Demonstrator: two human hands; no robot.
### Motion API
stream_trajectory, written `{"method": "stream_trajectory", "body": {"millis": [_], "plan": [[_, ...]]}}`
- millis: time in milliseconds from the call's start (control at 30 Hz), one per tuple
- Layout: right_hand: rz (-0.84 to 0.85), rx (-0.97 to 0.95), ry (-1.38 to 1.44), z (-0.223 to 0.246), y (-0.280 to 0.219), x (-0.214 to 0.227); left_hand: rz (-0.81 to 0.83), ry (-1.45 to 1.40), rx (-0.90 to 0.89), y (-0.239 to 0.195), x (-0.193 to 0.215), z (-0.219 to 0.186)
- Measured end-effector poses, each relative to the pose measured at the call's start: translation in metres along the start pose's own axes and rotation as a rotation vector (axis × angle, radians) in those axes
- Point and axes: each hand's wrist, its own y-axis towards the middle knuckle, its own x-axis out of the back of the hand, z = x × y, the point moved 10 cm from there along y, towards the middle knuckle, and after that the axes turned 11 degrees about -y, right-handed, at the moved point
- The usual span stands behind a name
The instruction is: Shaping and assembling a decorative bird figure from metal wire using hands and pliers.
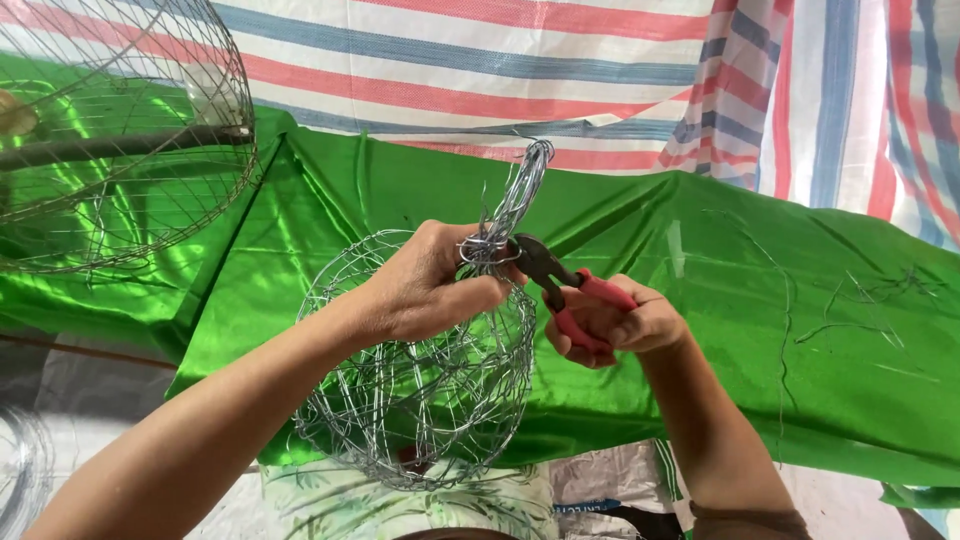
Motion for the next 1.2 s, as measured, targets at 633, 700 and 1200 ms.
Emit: {"method": "stream_trajectory", "body": {"millis": [633,700,1200], "plan": [[-0.287,-0.110,-0.558,0.038,-0.009,-0.068,0.027,0.105,-0.012,0.003,0.003,-0.008],[-0.232,0.064,-0.374,0.048,-0.013,-0.076,0.032,0.146,-0.048,0.001,0.003,-0.011],[-0.981,-0.792,-1.688,-0.039,-0.149,0.095,-0.118,-0.091,-0.169,-0.009,0.029,-0.025]]}}
